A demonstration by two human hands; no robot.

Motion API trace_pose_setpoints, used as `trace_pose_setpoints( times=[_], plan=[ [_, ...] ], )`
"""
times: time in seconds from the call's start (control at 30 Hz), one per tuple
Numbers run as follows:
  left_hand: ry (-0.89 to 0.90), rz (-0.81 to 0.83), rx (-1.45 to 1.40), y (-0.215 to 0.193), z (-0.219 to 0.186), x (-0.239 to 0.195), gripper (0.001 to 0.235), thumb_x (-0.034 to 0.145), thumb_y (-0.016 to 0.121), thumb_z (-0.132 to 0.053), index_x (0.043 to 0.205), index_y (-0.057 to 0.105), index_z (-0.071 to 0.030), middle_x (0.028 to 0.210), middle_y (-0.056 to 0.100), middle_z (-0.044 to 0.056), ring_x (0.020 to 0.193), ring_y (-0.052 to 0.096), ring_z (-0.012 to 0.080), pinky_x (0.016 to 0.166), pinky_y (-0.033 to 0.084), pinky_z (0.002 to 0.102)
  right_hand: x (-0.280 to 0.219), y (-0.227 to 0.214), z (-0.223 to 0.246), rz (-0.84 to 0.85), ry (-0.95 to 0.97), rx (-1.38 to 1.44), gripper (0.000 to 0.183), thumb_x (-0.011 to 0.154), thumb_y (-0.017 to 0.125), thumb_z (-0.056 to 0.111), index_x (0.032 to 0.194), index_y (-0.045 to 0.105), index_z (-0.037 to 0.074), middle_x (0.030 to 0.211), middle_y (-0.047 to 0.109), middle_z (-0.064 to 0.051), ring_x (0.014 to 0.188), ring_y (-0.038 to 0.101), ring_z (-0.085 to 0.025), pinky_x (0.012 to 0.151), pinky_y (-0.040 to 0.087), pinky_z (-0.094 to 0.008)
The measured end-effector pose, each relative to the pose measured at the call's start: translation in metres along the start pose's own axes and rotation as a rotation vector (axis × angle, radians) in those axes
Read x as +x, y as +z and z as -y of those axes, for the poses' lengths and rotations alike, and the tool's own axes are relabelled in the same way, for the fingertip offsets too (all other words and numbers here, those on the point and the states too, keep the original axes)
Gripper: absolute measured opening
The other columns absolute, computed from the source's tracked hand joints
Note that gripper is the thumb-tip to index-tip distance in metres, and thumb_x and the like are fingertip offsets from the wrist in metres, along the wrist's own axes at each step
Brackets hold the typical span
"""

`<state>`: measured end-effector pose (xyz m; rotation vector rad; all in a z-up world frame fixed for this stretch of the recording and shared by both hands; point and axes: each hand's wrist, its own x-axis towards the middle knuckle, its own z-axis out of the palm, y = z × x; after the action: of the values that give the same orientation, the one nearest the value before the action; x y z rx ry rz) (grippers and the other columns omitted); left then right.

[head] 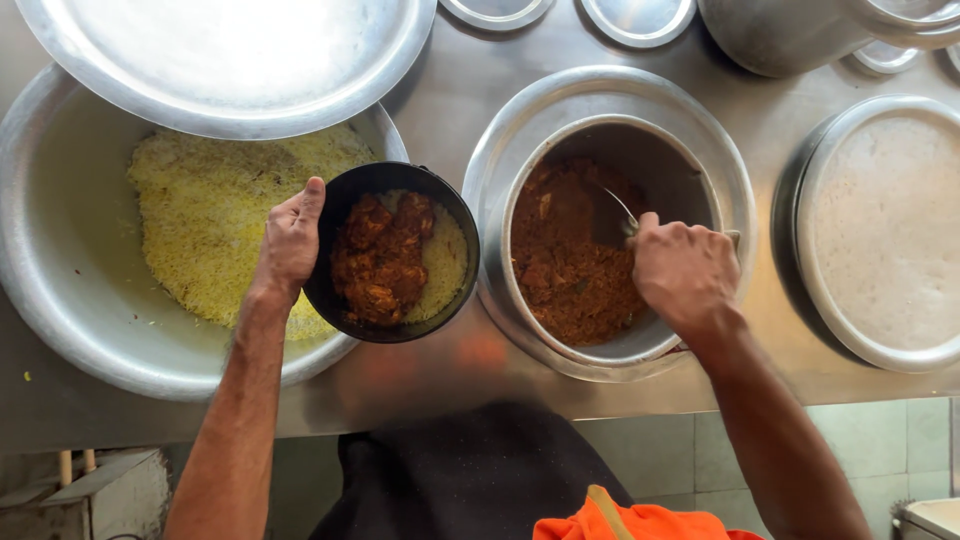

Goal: The person stands at a stainless steel counter in a commercial kitchen and serves food into a black bowl. They scoop yellow rice from a large basin into the bowl, then use a serving spatula to scoop curry with meat pieces from a large pot on top of the rice, repeating the scooping to fill the bowl.

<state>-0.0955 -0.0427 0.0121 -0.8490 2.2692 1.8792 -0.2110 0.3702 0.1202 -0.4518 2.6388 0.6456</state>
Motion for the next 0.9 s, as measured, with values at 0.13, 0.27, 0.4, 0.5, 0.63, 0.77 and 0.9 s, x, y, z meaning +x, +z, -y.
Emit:
trace_pose_setpoints(
  times=[0.13,0.27,0.4,0.5,0.63,0.77,0.9],
  plan=[
    [0.021,-0.024,-0.028,-0.003,0.003,0.000,0.073,0.099,0.043,-0.068,0.119,0.072,-0.004,0.103,0.073,0.006,0.099,0.066,0.0184,0.090,0.056,0.040,-0.003,-0.012,-0.005,0.026,0.056,0.012,0.040,0.111,0.038,0.038,0.105,0.065,0.009,0.071,0.068,-0.007,0.058,0.065,-0.018,0.055,0.054,-0.037],
    [-0.014,-0.036,0.048,-0.002,0.003,0.000,0.073,0.100,0.042,-0.067,0.121,0.073,-0.005,0.106,0.072,0.010,0.102,0.065,0.0210,0.092,0.055,0.042,-0.015,-0.035,0.000,0.092,0.137,0.000,0.043,0.113,0.036,0.041,0.108,0.064,0.009,0.076,0.073,-0.009,0.065,0.071,-0.021,0.057,0.057,-0.036],
    [0.026,-0.013,0.006,-0.001,0.004,0.002,0.075,0.099,0.042,-0.069,0.121,0.072,-0.004,0.109,0.074,0.013,0.105,0.067,0.0251,0.096,0.056,0.045,-0.015,-0.035,0.005,0.106,0.100,-0.013,0.042,0.112,0.036,0.042,0.110,0.063,0.010,0.078,0.074,-0.009,0.067,0.072,-0.021,0.059,0.058,-0.037],
    [-0.005,-0.016,0.023,-0.001,0.000,-0.002,0.075,0.098,0.040,-0.069,0.122,0.071,-0.005,0.111,0.074,0.012,0.108,0.067,0.0250,0.095,0.055,0.047,-0.015,-0.036,-0.002,0.074,0.121,-0.054,0.044,0.114,0.033,0.042,0.110,0.063,0.011,0.079,0.072,-0.009,0.068,0.071,-0.022,0.059,0.058,-0.038],
    [-0.001,-0.009,0.018,-0.002,0.001,-0.002,0.075,0.098,0.040,-0.068,0.122,0.071,-0.005,0.110,0.073,0.012,0.106,0.067,0.0240,0.094,0.055,0.046,-0.032,-0.057,-0.022,0.152,0.167,-0.079,0.046,0.113,0.031,0.043,0.111,0.063,0.010,0.079,0.072,-0.010,0.070,0.072,-0.024,0.063,0.058,-0.039],
    [0.019,-0.004,0.008,0.000,0.002,0.000,0.075,0.098,0.040,-0.069,0.120,0.072,-0.005,0.106,0.074,0.011,0.103,0.067,0.0230,0.093,0.057,0.045,-0.048,-0.056,-0.030,0.290,0.129,-0.063,0.046,0.110,0.034,0.047,0.112,0.064,0.012,0.082,0.074,-0.010,0.075,0.074,-0.024,0.070,0.059,-0.040],
    [0.041,-0.008,-0.016,-0.002,0.005,0.000,0.074,0.099,0.042,-0.069,0.118,0.073,-0.004,0.101,0.073,0.009,0.097,0.066,0.0199,0.090,0.057,0.042,-0.042,-0.015,-0.045,0.226,0.038,-0.092,0.045,0.108,0.037,0.046,0.110,0.066,0.012,0.083,0.075,-0.009,0.074,0.074,-0.023,0.068,0.059,-0.039]
  ],
)
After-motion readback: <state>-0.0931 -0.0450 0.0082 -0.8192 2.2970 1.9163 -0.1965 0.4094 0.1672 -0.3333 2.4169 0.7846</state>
